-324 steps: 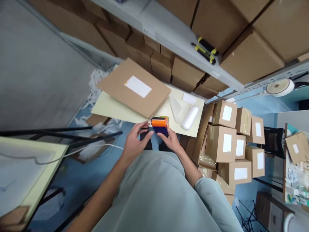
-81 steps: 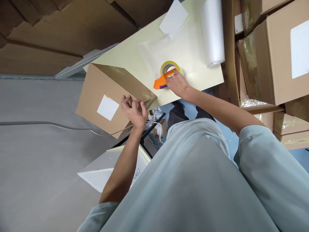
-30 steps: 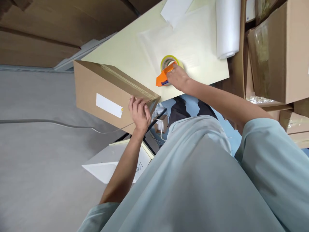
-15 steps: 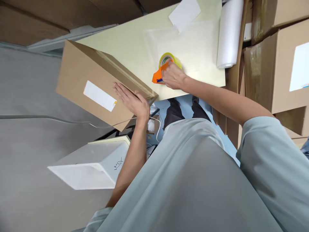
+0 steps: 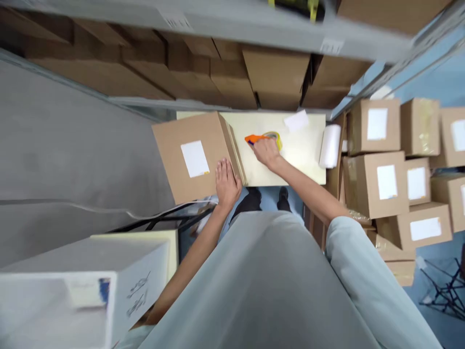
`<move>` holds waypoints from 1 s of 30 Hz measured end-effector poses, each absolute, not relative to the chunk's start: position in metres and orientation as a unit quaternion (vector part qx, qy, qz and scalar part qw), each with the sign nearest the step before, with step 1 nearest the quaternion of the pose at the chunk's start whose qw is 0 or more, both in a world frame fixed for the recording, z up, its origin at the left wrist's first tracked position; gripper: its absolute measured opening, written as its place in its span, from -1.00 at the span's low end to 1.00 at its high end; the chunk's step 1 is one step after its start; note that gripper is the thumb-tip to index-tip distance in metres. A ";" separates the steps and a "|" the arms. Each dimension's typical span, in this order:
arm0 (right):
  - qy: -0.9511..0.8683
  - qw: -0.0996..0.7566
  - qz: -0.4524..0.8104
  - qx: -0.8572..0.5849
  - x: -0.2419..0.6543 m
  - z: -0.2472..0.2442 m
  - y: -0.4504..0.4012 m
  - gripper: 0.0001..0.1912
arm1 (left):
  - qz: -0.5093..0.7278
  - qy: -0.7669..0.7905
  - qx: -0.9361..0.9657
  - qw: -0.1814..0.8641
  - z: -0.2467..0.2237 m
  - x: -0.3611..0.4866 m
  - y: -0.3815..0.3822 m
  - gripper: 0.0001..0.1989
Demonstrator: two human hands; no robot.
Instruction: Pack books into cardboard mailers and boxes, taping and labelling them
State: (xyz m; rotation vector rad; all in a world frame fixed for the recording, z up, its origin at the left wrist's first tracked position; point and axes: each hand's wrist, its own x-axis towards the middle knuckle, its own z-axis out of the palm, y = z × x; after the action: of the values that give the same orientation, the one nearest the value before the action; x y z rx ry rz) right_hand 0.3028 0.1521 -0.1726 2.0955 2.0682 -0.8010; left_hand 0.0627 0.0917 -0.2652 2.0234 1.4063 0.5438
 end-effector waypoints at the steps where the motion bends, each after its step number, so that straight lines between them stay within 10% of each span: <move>1: 0.662 0.064 -0.232 0.710 0.304 -0.151 0.152 -0.50 | 0.209 0.532 0.764 0.300 -0.262 0.062 0.093 -0.24; 8: 0.567 0.025 -0.178 0.804 0.300 -0.051 0.178 -0.42 | 0.248 0.508 0.756 0.330 -0.247 0.079 0.167 -0.35; 19: 0.630 -0.045 -0.076 0.771 0.309 0.024 0.342 -0.49 | 0.541 0.377 0.713 0.238 -0.029 0.148 0.363 -0.93; 30: 0.643 -0.021 -0.049 0.764 0.339 0.002 0.392 -0.52 | 0.500 0.420 0.707 0.272 -0.044 0.124 0.331 -0.83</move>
State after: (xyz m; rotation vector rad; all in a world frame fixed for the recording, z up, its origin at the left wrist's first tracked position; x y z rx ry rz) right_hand 0.3390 0.3920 0.0018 2.4337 2.0463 -0.1546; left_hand 0.1243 0.3306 -0.0438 1.9019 1.1312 1.3455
